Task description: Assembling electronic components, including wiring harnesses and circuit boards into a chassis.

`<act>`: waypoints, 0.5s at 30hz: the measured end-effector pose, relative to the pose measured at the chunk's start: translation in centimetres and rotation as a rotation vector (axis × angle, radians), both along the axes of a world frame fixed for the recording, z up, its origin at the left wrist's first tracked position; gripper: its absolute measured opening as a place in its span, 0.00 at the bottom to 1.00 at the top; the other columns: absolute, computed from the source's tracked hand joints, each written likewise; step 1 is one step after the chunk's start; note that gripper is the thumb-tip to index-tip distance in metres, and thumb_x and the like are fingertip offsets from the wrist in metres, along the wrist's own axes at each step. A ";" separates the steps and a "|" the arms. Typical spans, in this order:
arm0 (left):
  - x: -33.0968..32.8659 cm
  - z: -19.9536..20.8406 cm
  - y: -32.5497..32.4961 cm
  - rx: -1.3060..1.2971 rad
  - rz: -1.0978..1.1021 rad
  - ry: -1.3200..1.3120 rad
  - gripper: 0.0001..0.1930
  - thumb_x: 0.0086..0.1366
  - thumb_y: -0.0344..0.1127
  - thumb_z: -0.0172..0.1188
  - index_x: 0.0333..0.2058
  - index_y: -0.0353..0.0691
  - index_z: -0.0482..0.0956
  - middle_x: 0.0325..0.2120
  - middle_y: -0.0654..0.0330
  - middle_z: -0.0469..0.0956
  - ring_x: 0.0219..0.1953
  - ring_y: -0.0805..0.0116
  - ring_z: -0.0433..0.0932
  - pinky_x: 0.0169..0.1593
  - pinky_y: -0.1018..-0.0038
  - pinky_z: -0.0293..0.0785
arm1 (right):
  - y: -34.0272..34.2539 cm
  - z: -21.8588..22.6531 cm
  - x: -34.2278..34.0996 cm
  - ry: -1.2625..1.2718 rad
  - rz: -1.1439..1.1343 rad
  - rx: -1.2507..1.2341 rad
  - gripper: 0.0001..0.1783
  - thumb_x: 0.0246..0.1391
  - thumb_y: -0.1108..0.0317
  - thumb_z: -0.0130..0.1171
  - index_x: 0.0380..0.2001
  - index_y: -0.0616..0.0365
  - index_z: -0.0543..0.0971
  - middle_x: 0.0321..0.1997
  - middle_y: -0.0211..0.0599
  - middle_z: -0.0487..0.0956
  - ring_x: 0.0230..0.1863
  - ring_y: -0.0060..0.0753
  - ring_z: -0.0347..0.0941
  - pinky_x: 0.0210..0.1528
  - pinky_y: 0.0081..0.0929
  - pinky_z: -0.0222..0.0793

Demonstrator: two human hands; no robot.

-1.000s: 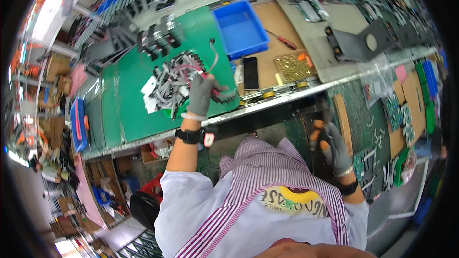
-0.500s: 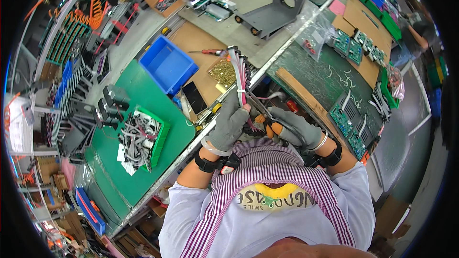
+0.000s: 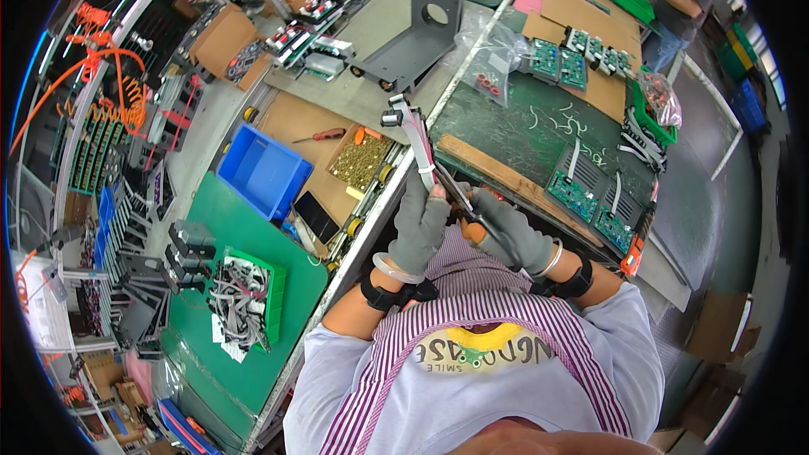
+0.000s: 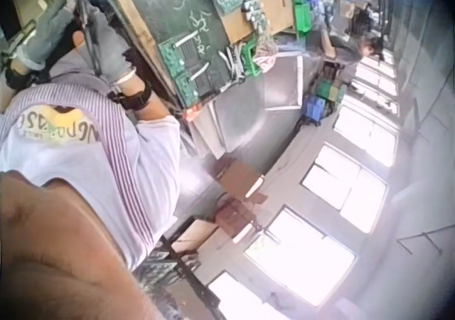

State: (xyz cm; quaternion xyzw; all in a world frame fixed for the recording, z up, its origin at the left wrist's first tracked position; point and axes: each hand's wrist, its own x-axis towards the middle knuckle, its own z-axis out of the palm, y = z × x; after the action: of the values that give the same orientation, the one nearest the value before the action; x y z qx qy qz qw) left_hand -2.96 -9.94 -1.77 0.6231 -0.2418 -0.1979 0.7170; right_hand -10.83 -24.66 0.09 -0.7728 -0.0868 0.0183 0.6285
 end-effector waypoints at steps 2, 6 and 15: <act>-0.6 -0.5 -0.9 0.012 0.045 -0.089 0.11 0.64 0.33 0.41 0.41 0.33 0.63 0.29 0.58 0.72 0.30 0.72 0.71 0.36 0.78 0.67 | -0.2 -0.9 -0.7 -0.076 -0.185 -0.391 0.28 0.47 0.57 0.55 0.48 0.61 0.61 0.33 0.40 0.73 0.25 0.41 0.73 0.29 0.31 0.68; -1.3 1.3 -3.5 0.155 0.112 -0.438 0.10 0.62 0.36 0.45 0.36 0.34 0.65 0.20 0.56 0.70 0.20 0.63 0.70 0.23 0.72 0.64 | -0.9 -1.7 -1.5 -0.282 -0.426 -0.264 0.27 0.45 0.62 0.58 0.46 0.62 0.62 0.31 0.43 0.74 0.28 0.41 0.74 0.30 0.29 0.68; -2.4 -5.1 -10.2 0.212 -0.311 0.188 0.08 0.62 0.34 0.44 0.33 0.36 0.68 0.22 0.64 0.67 0.23 0.76 0.68 0.26 0.79 0.66 | -8.4 -2.7 -8.1 -0.363 -0.943 0.003 0.22 0.50 0.62 0.54 0.46 0.59 0.65 0.23 0.34 0.68 0.22 0.29 0.62 0.28 0.20 0.62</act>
State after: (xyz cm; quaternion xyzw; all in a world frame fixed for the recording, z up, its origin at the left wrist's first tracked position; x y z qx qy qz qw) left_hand -5.38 -20.10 -6.85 0.6290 -0.2447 -0.3879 0.6277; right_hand -18.98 -33.01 -2.57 -0.7177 0.1640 -0.4023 0.5441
